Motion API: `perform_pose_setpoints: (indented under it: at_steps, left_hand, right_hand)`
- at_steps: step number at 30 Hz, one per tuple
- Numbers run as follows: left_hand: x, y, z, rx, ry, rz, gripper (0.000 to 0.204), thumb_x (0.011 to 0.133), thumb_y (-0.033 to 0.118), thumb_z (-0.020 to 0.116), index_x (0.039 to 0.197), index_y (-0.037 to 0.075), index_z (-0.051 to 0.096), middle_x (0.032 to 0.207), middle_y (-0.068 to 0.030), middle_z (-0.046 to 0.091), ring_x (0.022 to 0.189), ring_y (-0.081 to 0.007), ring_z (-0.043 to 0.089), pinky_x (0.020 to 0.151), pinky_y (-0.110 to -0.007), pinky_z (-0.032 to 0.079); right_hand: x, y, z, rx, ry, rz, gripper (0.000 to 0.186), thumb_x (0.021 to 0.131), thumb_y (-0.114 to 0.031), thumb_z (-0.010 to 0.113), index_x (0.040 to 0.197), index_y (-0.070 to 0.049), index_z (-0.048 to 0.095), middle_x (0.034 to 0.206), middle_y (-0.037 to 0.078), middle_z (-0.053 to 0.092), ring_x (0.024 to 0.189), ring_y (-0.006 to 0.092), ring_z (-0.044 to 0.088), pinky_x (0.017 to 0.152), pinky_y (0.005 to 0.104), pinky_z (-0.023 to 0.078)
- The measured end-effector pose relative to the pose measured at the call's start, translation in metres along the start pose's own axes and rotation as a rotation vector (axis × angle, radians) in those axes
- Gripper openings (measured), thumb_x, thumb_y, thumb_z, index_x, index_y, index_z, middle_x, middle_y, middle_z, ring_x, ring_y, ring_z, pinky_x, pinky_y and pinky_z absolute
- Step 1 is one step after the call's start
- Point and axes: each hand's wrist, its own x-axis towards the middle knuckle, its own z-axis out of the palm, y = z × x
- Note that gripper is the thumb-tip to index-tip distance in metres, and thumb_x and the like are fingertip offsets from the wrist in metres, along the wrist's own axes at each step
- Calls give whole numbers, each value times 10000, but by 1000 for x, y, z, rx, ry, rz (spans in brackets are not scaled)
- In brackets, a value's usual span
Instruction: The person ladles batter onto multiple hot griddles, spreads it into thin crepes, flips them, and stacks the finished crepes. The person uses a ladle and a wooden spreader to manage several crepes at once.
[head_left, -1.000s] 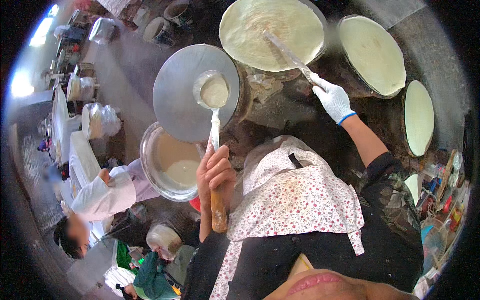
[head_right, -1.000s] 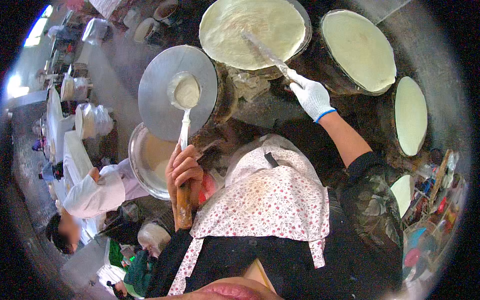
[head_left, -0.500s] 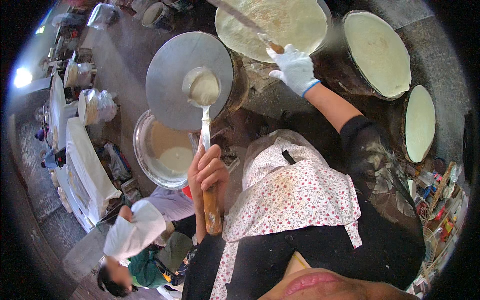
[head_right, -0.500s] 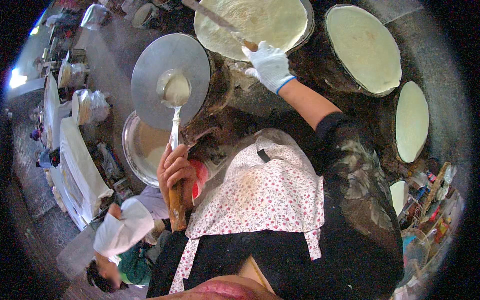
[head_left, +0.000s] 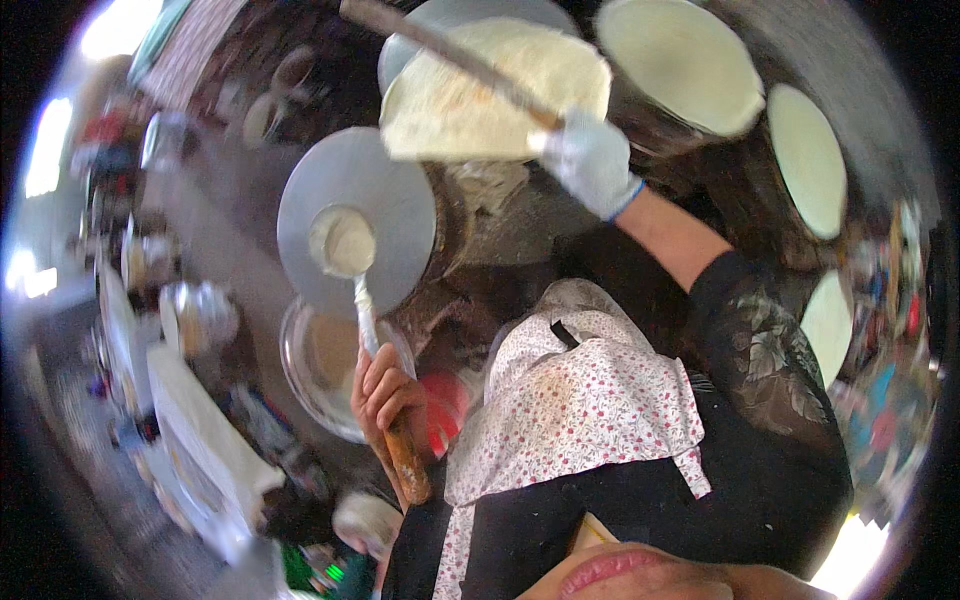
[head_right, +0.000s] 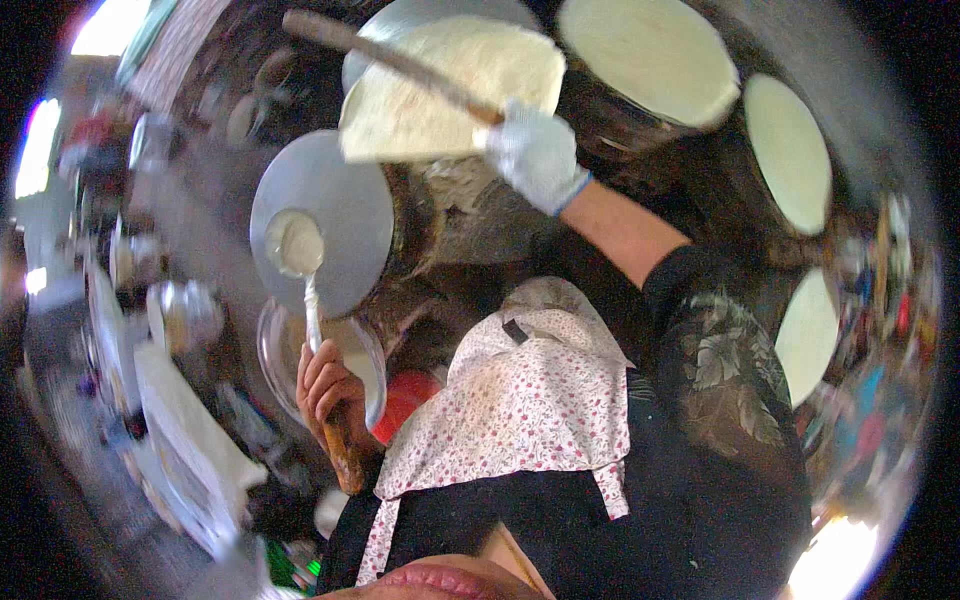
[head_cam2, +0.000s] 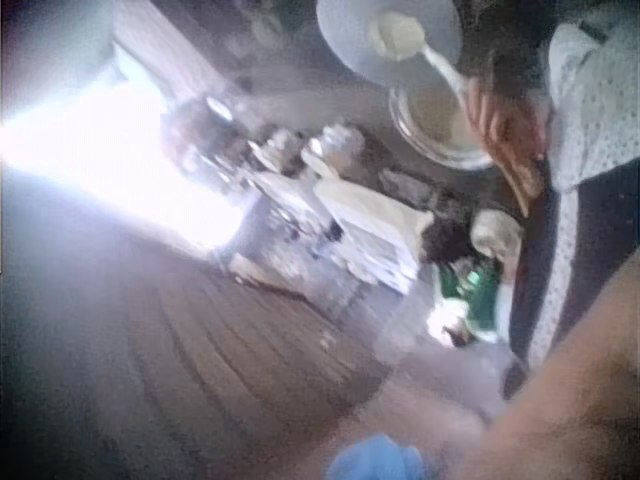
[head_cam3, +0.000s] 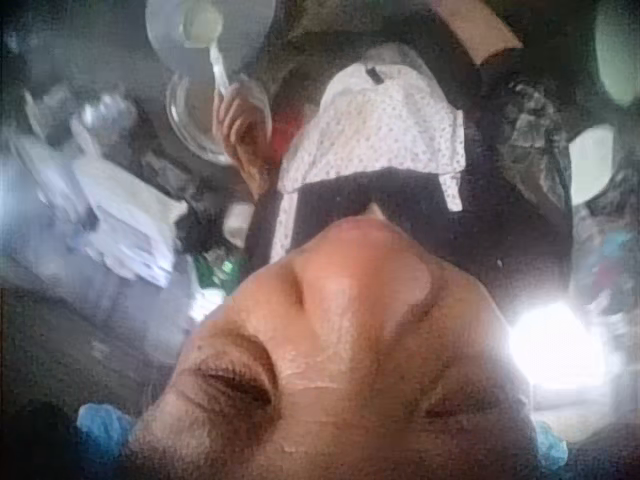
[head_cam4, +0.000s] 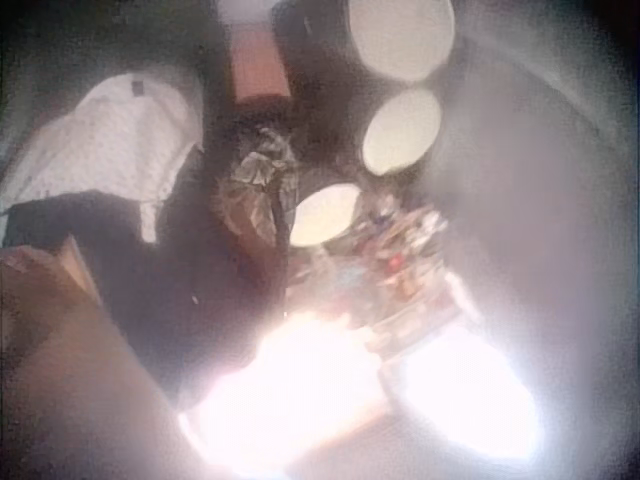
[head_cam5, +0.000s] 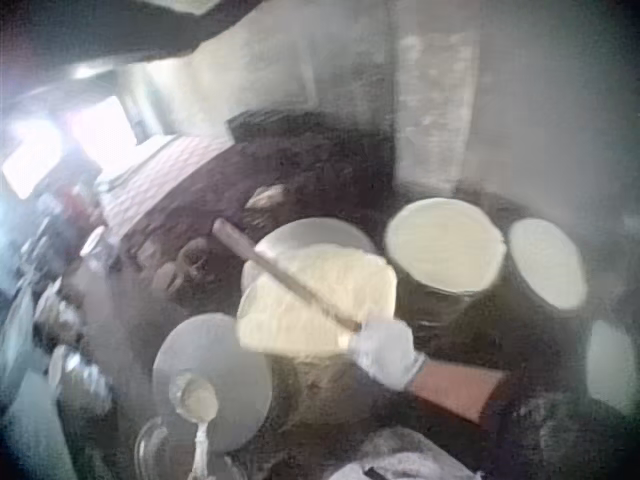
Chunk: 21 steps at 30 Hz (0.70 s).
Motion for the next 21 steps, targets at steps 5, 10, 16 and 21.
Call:
perform_pose_setpoints:
  at_steps: [5,10,16,21]
  left_hand:
    - [50,28,19,196,51,-205,345,1158,204,351,857,49,413,764,-31,441,518,-108,500,443,-275,477]
    - [104,26,39,334,228,-332,337,1157,218,366,860,66,408,755,-28,446,527,-108,490,460,-274,471]
    - [190,-30,27,377,275,-852,338,1158,228,366,855,81,400,745,-18,442,522,-111,503,440,-260,464]
    - [190,-47,44,493,293,-1014,368,1159,274,378,840,93,411,741,-25,431,479,-123,447,403,-280,433]
  right_hand:
    - [-137,-54,-36,348,-172,632,245,850,-364,800,942,-147,735,873,127,683,763,331,705,615,412,558]
    - [-205,-111,-60,319,-543,1319,297,916,-456,749,923,-160,736,992,94,662,838,326,706,692,418,562]
    - [-243,-104,-79,-23,-342,1643,426,932,-486,709,823,-76,673,829,157,670,742,387,714,631,474,555]
    - [-289,-131,-118,-185,151,1502,223,842,-379,776,826,-157,777,864,136,690,793,349,715,721,432,578]
